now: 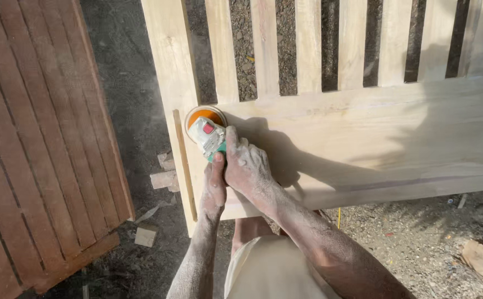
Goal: The person sands a wooden gate with a power sander, moving the tool across the wooden surface and the edges of the slats while holding the wood steady with their hand.
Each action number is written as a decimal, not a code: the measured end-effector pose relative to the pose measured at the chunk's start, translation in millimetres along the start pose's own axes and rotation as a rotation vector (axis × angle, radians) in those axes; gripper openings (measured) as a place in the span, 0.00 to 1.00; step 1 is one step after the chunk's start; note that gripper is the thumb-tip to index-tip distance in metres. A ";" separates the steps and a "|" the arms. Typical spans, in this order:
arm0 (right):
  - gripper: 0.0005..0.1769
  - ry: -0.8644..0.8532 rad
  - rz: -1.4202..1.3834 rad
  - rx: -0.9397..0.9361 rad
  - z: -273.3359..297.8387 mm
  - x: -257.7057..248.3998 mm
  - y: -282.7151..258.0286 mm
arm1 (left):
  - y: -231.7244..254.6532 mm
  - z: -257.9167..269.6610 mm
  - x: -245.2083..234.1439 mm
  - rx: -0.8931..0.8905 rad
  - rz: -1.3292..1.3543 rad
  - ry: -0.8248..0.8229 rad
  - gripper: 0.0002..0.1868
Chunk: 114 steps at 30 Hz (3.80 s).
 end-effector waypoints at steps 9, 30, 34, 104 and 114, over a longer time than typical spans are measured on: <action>0.36 0.118 -0.029 0.250 38.7 -73.6 122.6 | -15.3 -13.1 142.4 -0.032 0.062 -0.241 0.37; 0.40 0.066 -0.013 -0.083 13.9 -38.6 61.0 | -4.5 5.7 81.8 -0.048 0.229 0.016 0.44; 0.41 0.085 -0.001 -0.040 26.5 -60.4 111.8 | -17.5 4.1 131.1 -0.112 0.193 -0.078 0.46; 0.36 0.139 -0.020 0.172 24.4 -20.5 51.7 | 4.3 1.9 48.6 0.055 -0.072 -0.213 0.33; 0.36 0.109 0.004 0.110 12.4 2.7 13.5 | 4.1 4.8 3.8 0.018 -0.097 -0.143 0.34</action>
Point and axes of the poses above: each hand's wrist, its own z-axis away from the middle knuckle, its own x-axis out of the palm, y = z × x, the point moved 4 cm from there along -z, towards the middle knuckle, and after that the axes turned 3 degrees about x, right-handed, at the moved point
